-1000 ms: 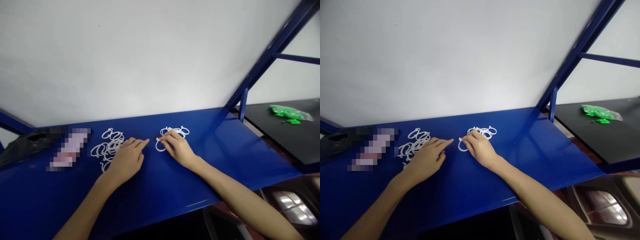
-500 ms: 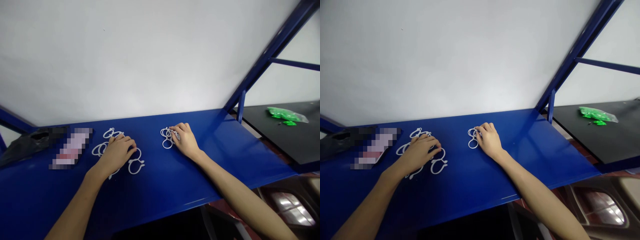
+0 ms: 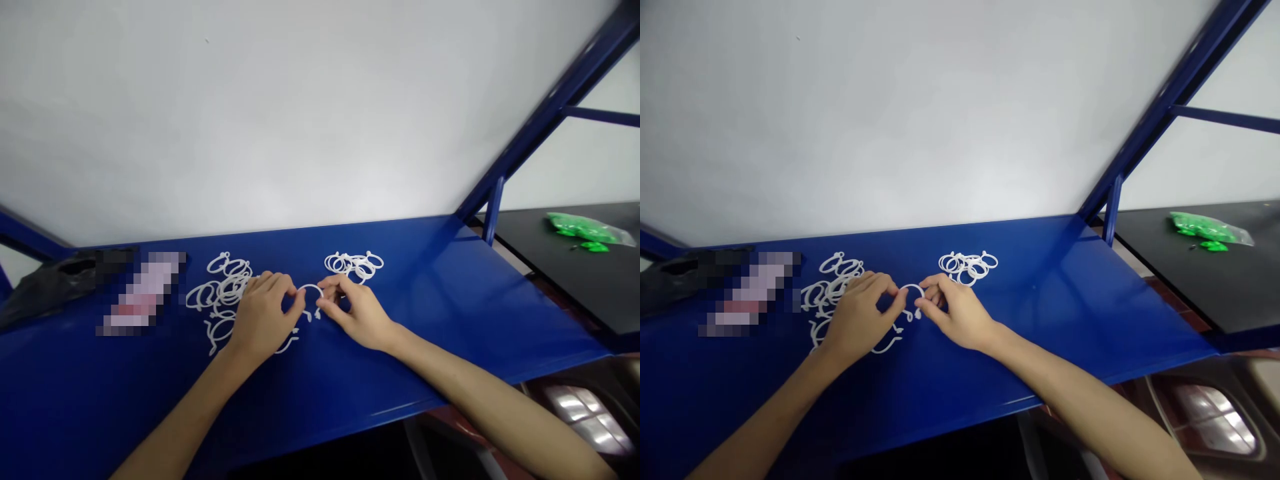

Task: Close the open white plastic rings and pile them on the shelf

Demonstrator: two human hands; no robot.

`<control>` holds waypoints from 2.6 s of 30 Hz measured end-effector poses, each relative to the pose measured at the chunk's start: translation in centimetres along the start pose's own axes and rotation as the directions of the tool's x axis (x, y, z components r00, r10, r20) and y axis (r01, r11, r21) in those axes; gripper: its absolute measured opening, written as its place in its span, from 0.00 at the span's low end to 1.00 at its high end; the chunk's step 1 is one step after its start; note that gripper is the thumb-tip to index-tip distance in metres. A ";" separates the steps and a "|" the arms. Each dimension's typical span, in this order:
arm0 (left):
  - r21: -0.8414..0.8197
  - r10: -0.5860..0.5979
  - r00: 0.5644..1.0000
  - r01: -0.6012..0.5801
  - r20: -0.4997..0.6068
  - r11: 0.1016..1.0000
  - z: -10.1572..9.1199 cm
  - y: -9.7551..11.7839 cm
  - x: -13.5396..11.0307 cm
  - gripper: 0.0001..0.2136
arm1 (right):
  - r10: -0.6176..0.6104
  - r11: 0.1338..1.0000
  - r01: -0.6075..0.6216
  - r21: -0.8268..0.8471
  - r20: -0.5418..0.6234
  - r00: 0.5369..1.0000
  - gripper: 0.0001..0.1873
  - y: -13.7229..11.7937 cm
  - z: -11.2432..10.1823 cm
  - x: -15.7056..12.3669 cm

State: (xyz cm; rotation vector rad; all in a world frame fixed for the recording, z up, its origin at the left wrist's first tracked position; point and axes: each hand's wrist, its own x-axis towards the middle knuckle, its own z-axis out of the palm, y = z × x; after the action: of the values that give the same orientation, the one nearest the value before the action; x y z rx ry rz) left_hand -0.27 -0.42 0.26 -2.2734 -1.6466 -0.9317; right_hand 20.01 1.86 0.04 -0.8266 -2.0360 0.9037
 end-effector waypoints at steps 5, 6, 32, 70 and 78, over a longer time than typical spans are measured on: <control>-0.161 0.021 1.000 -0.020 0.004 0.987 -0.1 0.7 -0.1 0.09 | 0.033 0.999 -0.033 -0.016 -0.001 0.999 0.06 0.5 -0.3 0.2; -0.205 0.024 1.000 -0.023 0.004 0.978 -0.3 0.7 0.0 0.08 | 0.009 0.999 -0.009 -0.034 0.000 1.000 0.06 0.5 -0.3 0.2; -0.549 -0.238 0.922 0.375 0.306 0.747 -0.7 1.5 0.0 0.09 | -0.168 0.985 0.167 -0.038 -0.031 0.985 0.09 0.7 -0.4 -0.8; -0.330 -0.209 0.940 0.294 0.269 0.897 -0.5 0.8 0.0 0.03 | -0.083 0.956 0.079 -0.281 0.000 0.997 0.14 -0.5 -1.0 -0.1; -0.388 -0.180 0.932 0.299 0.314 0.872 -0.3 1.6 -0.4 0.09 | -0.065 0.985 0.062 -0.159 -0.017 0.998 0.07 0.5 0.0 -0.5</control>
State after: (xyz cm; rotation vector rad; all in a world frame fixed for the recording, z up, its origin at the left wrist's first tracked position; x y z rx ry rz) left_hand 1.04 -1.47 0.57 -2.6174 -2.0532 -1.1897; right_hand 20.38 1.78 -0.55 -0.8476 -2.1231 0.7009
